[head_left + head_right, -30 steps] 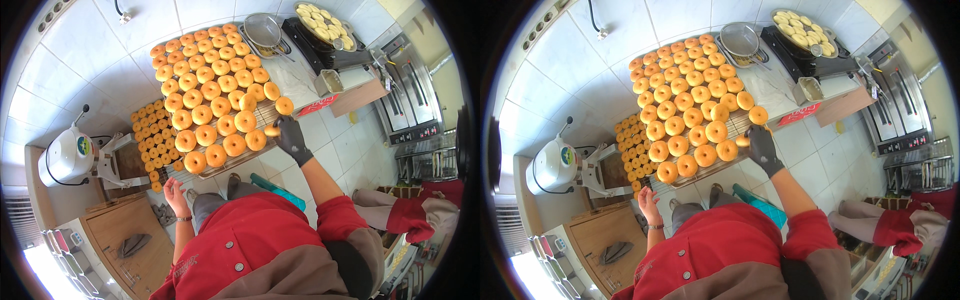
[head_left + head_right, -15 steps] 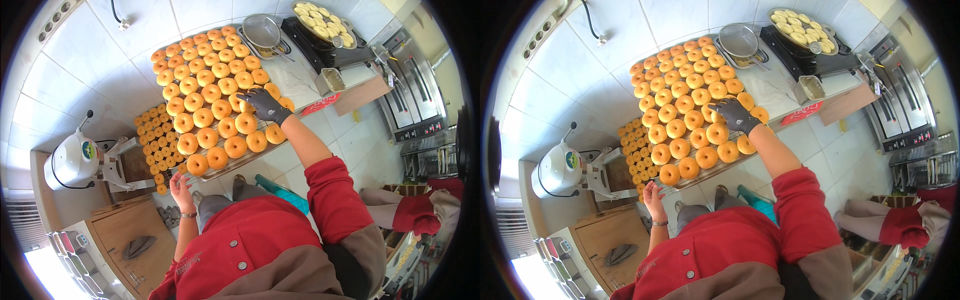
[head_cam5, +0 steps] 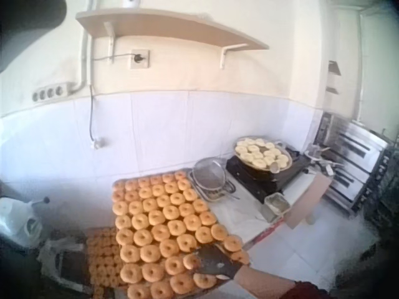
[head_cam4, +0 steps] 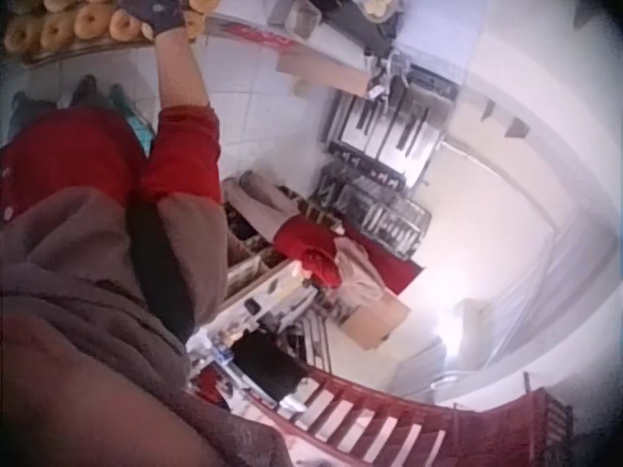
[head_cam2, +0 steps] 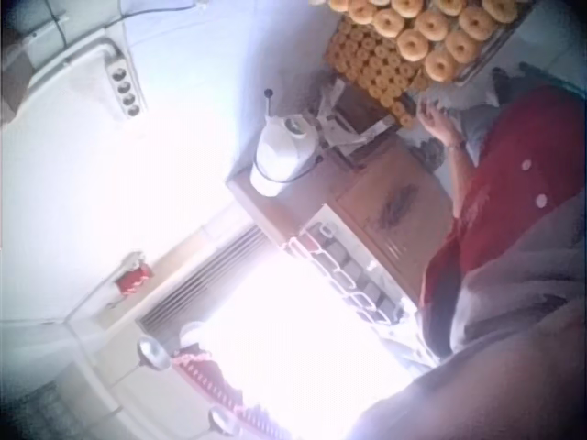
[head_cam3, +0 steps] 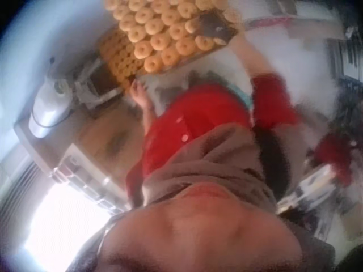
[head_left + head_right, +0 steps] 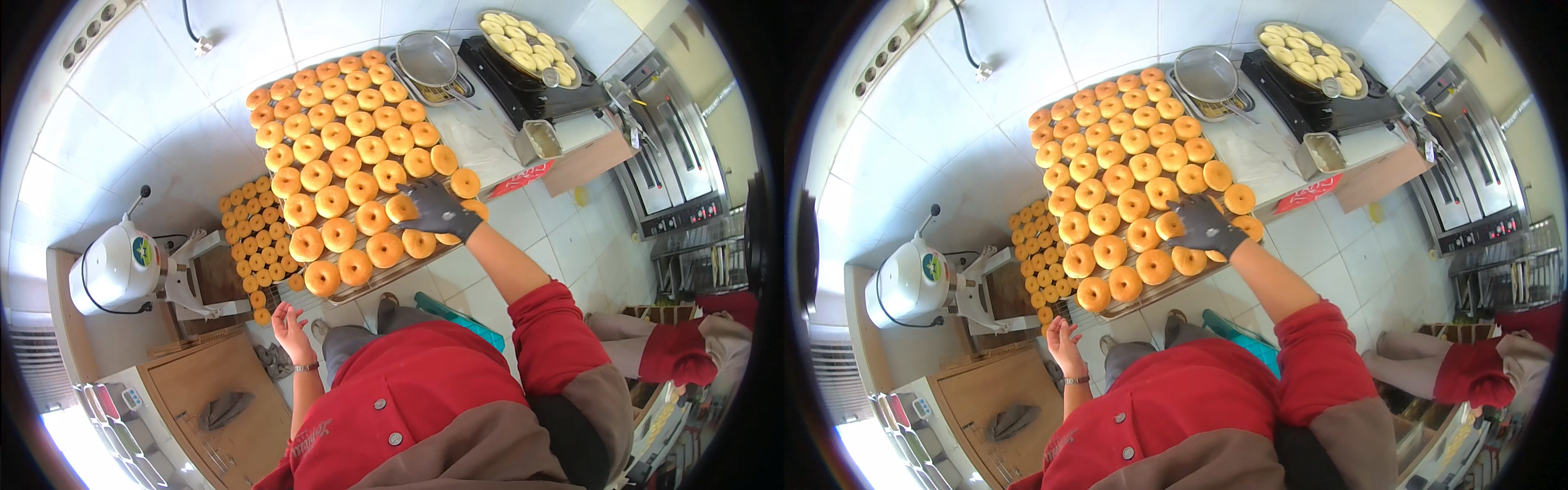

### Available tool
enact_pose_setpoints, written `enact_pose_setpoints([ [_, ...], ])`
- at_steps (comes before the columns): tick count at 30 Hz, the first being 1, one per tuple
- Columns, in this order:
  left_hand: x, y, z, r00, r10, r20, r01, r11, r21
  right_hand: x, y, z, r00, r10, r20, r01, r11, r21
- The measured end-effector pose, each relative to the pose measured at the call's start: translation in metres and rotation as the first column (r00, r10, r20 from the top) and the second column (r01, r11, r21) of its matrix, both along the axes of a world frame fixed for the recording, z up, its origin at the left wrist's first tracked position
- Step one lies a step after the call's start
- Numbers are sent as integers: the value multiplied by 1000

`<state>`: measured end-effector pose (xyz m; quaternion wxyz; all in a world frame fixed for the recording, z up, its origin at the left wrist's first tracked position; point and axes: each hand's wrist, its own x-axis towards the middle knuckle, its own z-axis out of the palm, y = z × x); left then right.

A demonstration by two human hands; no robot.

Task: The person, wearing black gloves, picks up plain donuts from a tray, dips them into various glazes and toppings such as chocolate, white icing, and sprinkles, and places the finished donuts into a white cardboard box.

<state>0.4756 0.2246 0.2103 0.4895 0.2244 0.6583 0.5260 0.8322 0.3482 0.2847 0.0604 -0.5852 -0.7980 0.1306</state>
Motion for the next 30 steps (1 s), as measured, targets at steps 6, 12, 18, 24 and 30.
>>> enact_pose_setpoints([
  [6,4,8,6,1000,-19,-8,19,998,56,-3,0,0,989,-135,-64,130,989,-77],
  [12,2,2,2,1000,-6,0,6,1000,-16,61,31,-4,916,-396,-73,402,891,213],
  [18,3,5,5,999,-33,-17,33,999,8,96,44,-21,832,-438,-340,492,866,88],
  [24,1,5,5,1000,-18,-15,18,1000,7,131,67,-34,343,-592,-729,560,752,-347],
  [30,0,4,2,1000,-14,2,14,1000,-12,137,77,-50,387,-763,-518,685,614,-393],
])
